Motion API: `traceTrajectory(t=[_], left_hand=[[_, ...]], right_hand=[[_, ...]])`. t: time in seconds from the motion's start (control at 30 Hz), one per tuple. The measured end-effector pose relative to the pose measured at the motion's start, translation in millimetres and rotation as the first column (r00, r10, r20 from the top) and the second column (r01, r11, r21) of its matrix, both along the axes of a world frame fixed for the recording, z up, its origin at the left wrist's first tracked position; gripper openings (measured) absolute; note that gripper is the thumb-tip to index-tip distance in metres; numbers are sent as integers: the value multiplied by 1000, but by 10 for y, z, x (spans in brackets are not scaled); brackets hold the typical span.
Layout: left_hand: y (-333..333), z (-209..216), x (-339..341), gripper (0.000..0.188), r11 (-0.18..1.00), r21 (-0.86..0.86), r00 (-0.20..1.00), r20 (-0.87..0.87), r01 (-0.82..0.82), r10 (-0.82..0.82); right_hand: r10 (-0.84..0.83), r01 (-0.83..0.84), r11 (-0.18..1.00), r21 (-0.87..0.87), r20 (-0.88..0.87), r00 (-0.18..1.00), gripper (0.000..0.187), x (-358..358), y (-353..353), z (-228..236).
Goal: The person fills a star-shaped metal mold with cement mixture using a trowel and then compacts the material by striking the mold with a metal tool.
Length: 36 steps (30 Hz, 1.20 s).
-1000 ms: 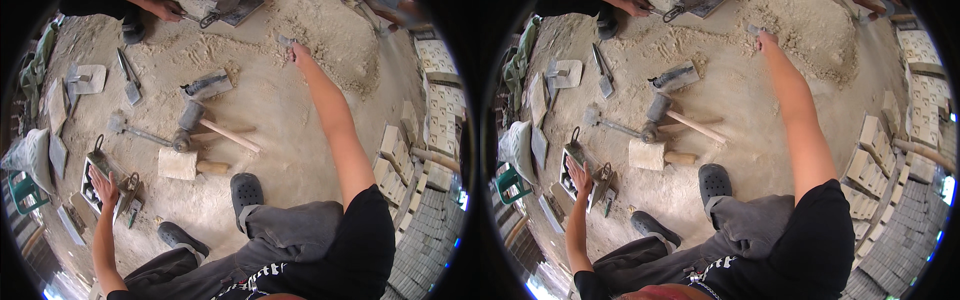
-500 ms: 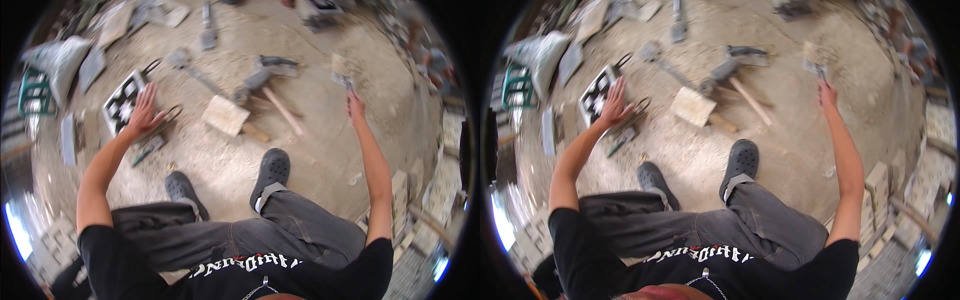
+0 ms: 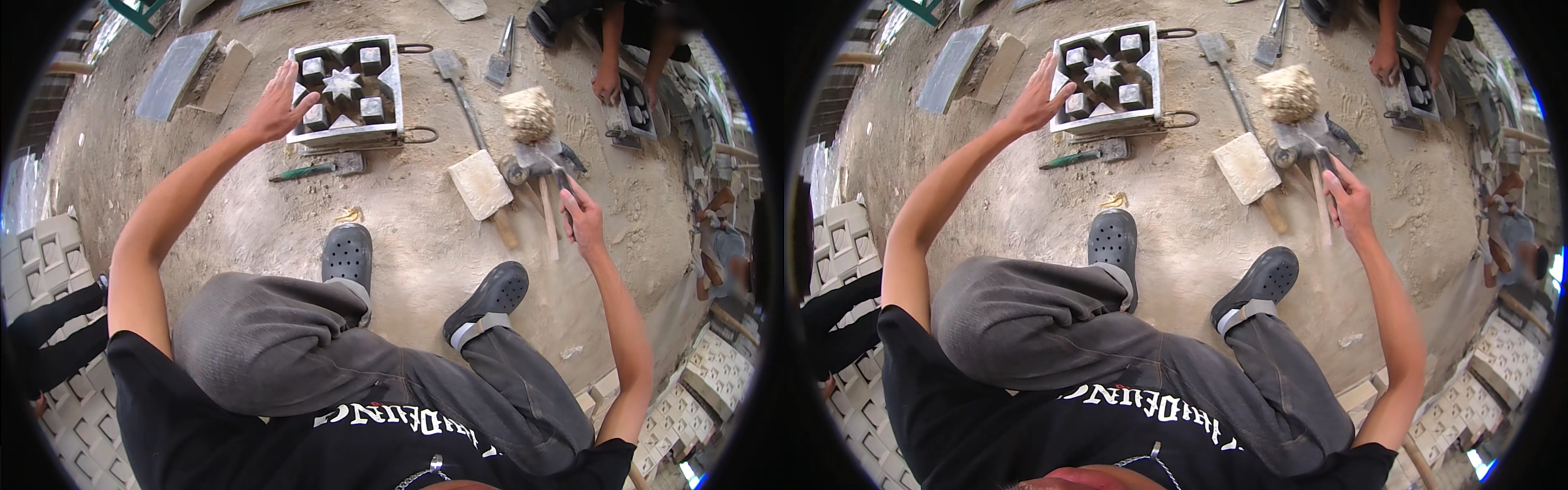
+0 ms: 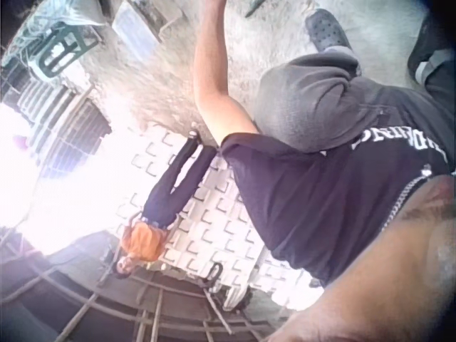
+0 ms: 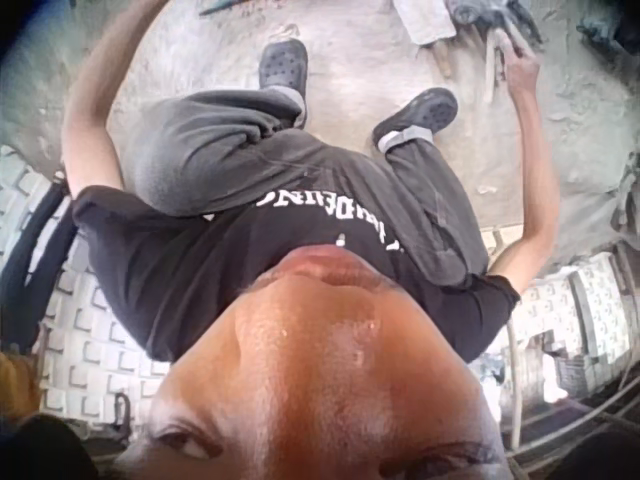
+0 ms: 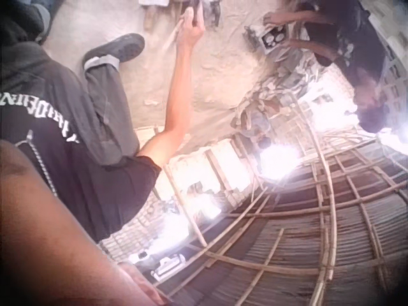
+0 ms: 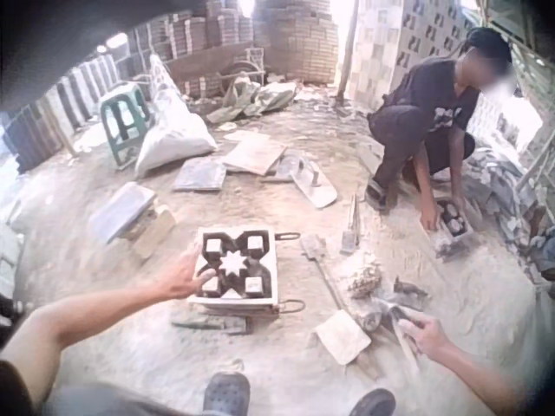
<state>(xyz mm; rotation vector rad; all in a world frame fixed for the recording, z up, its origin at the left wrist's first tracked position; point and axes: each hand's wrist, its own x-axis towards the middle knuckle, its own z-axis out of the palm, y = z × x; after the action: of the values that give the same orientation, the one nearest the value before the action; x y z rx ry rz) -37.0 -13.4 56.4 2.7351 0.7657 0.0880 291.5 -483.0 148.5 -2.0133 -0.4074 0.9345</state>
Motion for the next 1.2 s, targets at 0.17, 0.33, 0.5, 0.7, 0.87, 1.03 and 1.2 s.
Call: traceTrajectory(t=[0.17,0.33,0.5,0.7,0.87,1.03,1.2], left_hand=[[-223,-112,-52,112,998,-50,996,78,38,-34],[-236,-205,-148,122,994,47,989,107,95,-99],[-100,-384,-197,125,999,36,977,209,40,-47],[-79,-441,-118,125,994,69,969,226,84,-98],[-60,-462,-116,126,992,91,971,218,86,-104],[-82,-421,-150,126,996,21,971,220,87,-90],[-169,-486,-294,125,997,61,975,215,42,-55]], right_hand=[[283,-283,959,-14,-20,959,42,-212,997,-67],[493,-509,861,13,224,840,40,-504,1830,-245],[621,-635,767,-88,350,701,42,-751,2416,-215],[679,-692,704,-159,439,589,40,-791,2674,-236],[704,-705,681,-199,445,554,39,-892,2758,-180],[726,-702,672,-235,391,565,38,-899,2778,-151],[735,-710,662,-240,396,551,39,-1013,2813,-36]])
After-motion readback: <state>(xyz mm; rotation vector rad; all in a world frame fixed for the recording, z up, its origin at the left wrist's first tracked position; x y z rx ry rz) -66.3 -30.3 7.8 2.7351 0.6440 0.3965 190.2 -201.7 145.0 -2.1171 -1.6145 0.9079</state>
